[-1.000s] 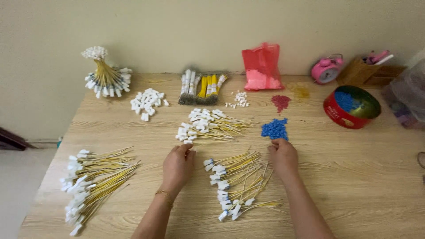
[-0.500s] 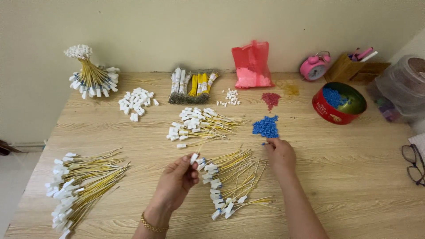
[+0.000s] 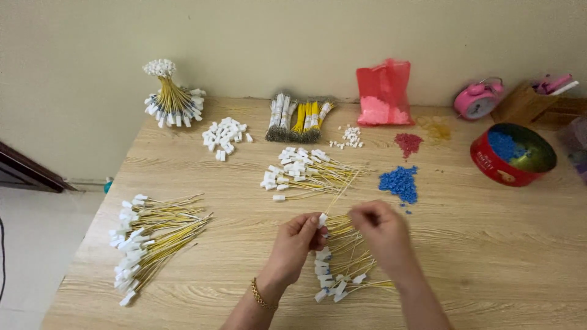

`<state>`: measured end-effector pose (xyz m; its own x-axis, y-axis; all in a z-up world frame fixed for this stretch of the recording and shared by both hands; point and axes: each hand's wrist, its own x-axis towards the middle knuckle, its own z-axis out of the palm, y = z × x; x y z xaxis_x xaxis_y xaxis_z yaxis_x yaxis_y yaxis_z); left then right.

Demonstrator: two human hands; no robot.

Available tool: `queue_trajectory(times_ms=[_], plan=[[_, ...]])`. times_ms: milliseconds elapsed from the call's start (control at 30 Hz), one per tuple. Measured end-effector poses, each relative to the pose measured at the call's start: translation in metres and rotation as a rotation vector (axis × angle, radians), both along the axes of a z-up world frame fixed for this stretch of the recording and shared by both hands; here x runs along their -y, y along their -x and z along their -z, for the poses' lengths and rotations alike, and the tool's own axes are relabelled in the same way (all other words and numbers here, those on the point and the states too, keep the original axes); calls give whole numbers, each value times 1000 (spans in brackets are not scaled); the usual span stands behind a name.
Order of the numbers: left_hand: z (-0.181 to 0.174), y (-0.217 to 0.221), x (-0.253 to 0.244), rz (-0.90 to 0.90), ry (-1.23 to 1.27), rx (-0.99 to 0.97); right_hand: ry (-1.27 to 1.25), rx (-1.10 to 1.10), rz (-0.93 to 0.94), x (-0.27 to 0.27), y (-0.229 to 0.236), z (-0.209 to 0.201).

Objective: Assembling small white plastic connectors onto the ends of yellow electrical wires.

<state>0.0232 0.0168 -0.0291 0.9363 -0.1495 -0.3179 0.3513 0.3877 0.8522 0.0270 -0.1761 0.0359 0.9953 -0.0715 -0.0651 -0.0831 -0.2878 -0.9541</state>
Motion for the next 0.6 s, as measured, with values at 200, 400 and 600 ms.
queue_trajectory(times_ms=[200, 400, 600], plan=[[-20, 16, 8, 24, -86, 140, -199, 52, -49, -27, 0, 30], [-25, 22, 5, 64, -166, 221, -357, 6, -79, -21, 2, 46], [-27, 21, 10, 16, -216, 276, -461, -57, -3, -29, 5, 35]])
